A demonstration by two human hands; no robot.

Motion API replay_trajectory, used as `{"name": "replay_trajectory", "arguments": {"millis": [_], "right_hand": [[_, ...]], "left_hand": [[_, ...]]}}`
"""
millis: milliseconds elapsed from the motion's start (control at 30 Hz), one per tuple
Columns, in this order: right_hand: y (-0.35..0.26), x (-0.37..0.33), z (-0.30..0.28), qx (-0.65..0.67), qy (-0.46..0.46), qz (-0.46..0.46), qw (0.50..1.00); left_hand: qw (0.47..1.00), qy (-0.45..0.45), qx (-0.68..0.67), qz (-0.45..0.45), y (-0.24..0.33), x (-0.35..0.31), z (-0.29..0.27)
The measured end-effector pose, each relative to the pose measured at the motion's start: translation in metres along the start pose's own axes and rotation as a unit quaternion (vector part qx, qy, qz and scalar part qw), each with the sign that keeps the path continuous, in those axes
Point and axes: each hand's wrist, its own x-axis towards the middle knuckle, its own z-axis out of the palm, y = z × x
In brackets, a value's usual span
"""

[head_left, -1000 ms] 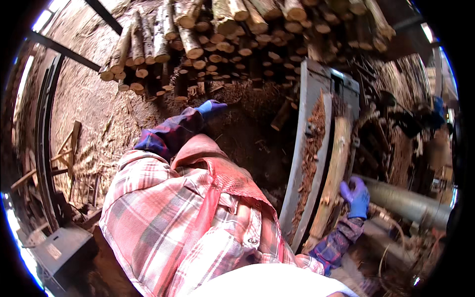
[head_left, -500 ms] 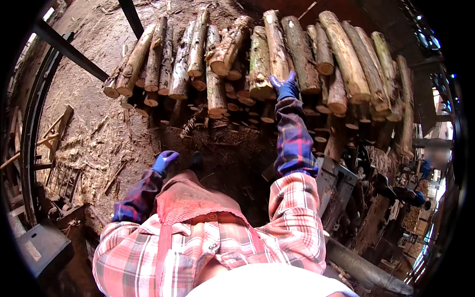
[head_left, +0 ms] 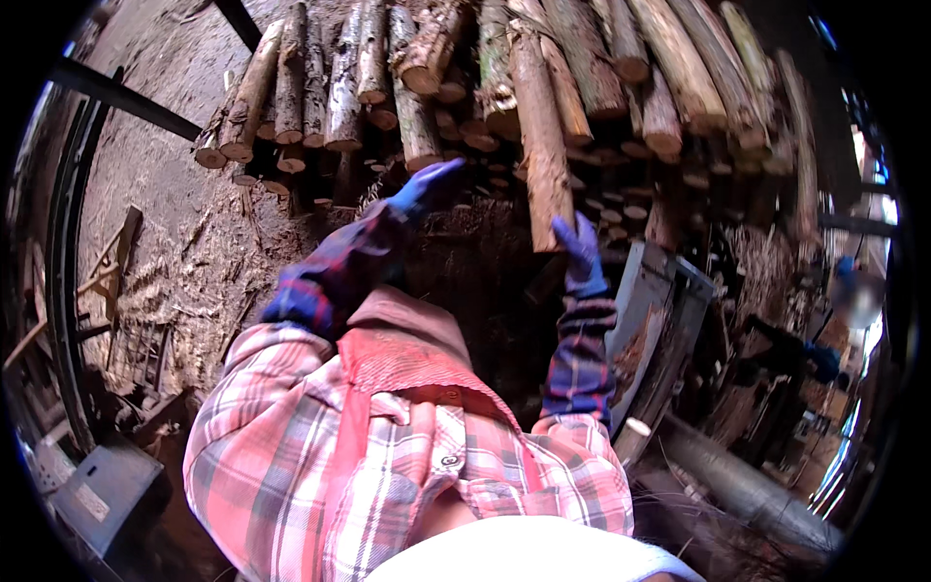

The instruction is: The person picks up cut logs from a pile and places them onto a metal conveyor or rack. They handle the logs one by one, lifting them with both hands and arranging them in a row. The task is repetitive, involving continuous lifting and placement of the wood pieces.

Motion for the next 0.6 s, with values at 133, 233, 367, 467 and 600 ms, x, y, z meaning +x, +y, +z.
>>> {"name": "replay_trajectory", "arguments": {"millis": [133, 233, 367, 467, 600], "right_hand": [[0.041, -0.159, 0.051, -0.300, 0.210, 0.003, 0.931], [0.064, -0.248, 0.048, -0.259, 0.152, 0.011, 0.954], [0.083, -0.309, 0.007, 0.042, 0.166, -0.087, 0.981], [0.077, -0.335, -0.007, 0.144, 0.160, -0.105, 0.971], [0.011, -0.364, -0.073, 0.016, 0.312, -0.194, 0.930]], "left_hand": [[0.988, -0.061, 0.005, 0.144, -0.083, 0.018, 0.092], [0.956, 0.041, 0.278, 0.084, -0.157, -0.001, 0.129], [0.976, 0.029, 0.164, 0.142, -0.251, -0.024, 0.184], [0.968, -0.068, 0.212, 0.117, -0.263, -0.028, 0.246], [0.892, -0.311, 0.298, 0.141, -0.266, -0.041, 0.348]]}}
